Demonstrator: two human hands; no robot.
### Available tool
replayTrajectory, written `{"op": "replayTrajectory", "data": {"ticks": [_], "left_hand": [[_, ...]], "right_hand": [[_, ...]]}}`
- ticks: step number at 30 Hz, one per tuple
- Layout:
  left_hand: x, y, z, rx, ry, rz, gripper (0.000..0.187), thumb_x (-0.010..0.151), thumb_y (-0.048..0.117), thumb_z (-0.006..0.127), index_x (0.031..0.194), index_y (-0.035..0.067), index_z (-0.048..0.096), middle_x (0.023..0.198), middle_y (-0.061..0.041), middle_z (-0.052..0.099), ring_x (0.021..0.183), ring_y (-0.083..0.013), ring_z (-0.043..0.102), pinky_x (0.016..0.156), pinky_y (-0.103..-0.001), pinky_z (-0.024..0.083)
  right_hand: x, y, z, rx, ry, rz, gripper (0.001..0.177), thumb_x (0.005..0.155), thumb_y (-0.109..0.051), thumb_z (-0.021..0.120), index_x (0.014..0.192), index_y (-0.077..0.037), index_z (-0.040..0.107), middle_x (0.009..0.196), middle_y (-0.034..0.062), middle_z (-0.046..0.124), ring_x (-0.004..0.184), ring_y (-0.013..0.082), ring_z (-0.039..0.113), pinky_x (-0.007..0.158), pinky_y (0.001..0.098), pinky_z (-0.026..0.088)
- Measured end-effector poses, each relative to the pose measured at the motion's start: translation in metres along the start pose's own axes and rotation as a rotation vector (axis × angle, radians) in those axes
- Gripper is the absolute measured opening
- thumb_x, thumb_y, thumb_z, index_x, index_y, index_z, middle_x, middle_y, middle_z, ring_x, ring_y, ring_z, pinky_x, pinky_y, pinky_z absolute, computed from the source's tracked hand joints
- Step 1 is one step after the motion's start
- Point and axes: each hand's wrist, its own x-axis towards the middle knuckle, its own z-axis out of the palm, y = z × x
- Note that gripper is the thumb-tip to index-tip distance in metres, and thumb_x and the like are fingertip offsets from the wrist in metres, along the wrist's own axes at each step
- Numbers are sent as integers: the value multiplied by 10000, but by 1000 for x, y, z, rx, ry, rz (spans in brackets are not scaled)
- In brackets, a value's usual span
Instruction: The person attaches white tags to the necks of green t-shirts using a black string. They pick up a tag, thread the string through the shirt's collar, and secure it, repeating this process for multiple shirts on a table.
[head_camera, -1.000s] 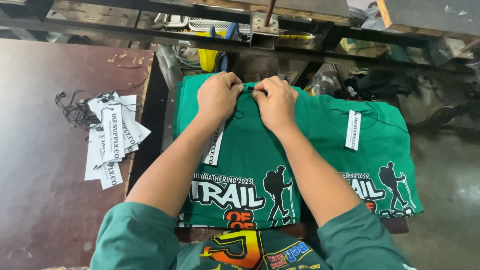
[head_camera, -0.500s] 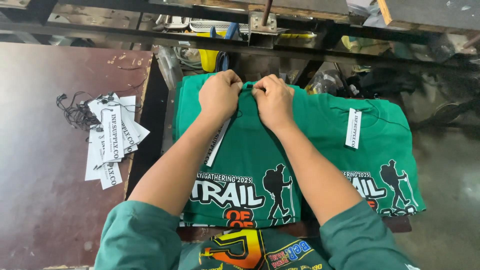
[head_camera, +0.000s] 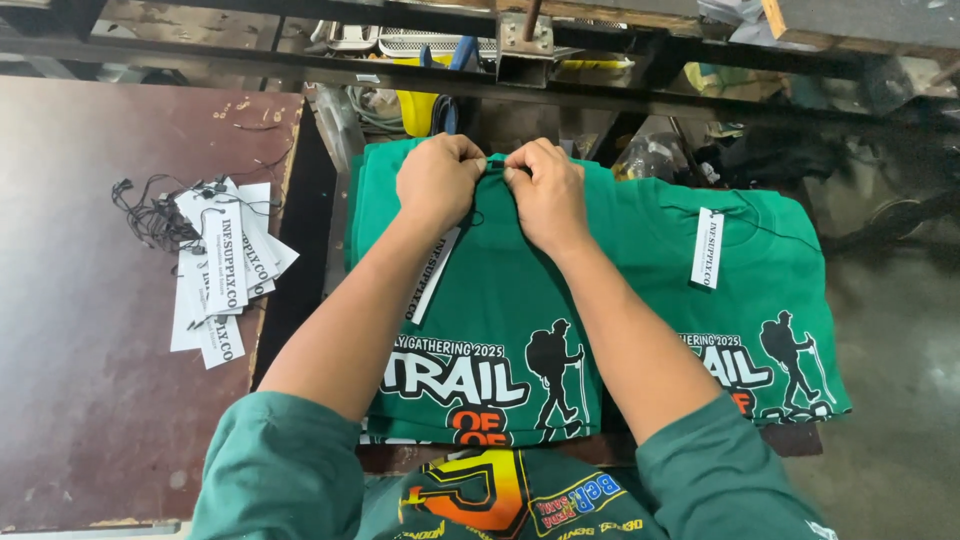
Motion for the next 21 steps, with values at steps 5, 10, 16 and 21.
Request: {"op": "replayTrajectory", "data": {"ticks": [5, 10, 16, 21], "left_hand": [[0, -6, -5, -71, -29, 4, 84, 889, 264, 712, 930, 243, 782, 908, 16, 718, 994, -271, 719, 857, -432, 568], [2, -13, -2, -138, -42, -12, 102, 886, 270, 704, 943, 247, 786, 888, 10, 715, 956, -257, 723, 818, -398, 562], [3, -16, -1, -157, -45, -15, 96, 872, 297, 717, 935, 266, 782, 855, 16, 707, 922, -242, 721, 782, -376, 561], [2, -15, -2, -159, -44, 13, 115, 874, 261, 717, 953, 244, 799, 885, 18, 719, 906, -228, 721, 764, -354, 558]], "right_hand": [[-1, 1, -1, 29, 14, -18, 89, 854, -129, 762, 876, -168, 684, 845, -2, 605, 910, 264, 655, 832, 414, 495], [-2, 6, 2, 33, 27, -8, 88, 860, -140, 762, 881, -181, 687, 858, -8, 614, 915, 252, 652, 843, 409, 488], [-1, 9, 4, 62, 31, -6, 89, 863, -140, 763, 887, -191, 694, 861, -32, 625, 924, 225, 657, 866, 392, 485], [-1, 6, 2, 71, 53, -33, 99, 849, -119, 776, 869, -184, 703, 838, -14, 635, 883, 241, 661, 824, 382, 510]]}}
